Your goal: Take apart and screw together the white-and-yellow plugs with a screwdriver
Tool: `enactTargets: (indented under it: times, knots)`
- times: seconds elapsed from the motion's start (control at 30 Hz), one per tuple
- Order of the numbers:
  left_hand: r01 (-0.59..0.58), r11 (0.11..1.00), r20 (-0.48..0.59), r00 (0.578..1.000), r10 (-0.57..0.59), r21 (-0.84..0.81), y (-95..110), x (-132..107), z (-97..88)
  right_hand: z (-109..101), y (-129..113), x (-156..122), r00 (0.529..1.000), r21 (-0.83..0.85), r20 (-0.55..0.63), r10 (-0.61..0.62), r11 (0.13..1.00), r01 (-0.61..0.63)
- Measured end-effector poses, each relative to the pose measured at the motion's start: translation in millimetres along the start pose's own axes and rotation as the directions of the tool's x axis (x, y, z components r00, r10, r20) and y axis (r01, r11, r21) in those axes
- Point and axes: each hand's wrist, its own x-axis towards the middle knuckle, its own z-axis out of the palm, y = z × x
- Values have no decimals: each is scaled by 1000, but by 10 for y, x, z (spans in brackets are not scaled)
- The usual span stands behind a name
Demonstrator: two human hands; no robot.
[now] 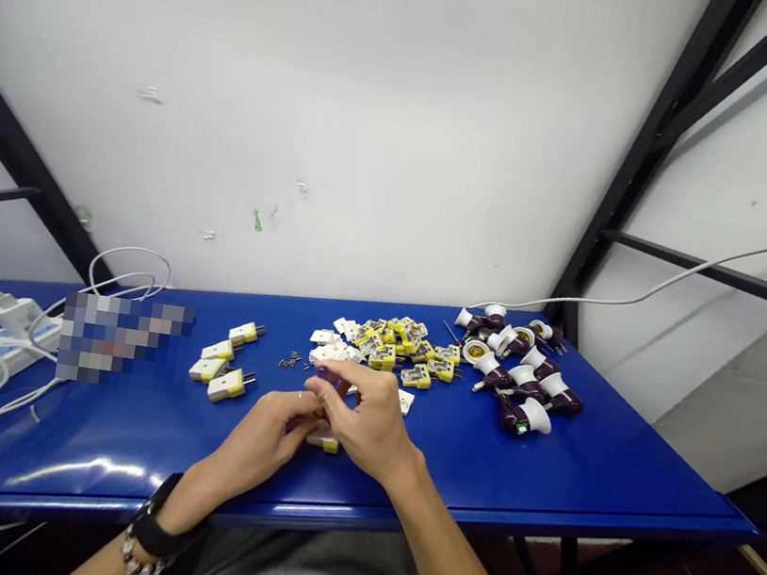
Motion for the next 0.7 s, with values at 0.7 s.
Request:
enactTargets:
  times: [0.7]
  knots:
    - [76,970,5,997,-79,230,-127,-284,-356,-789,335,136,965,-395,-202,166,888,-236]
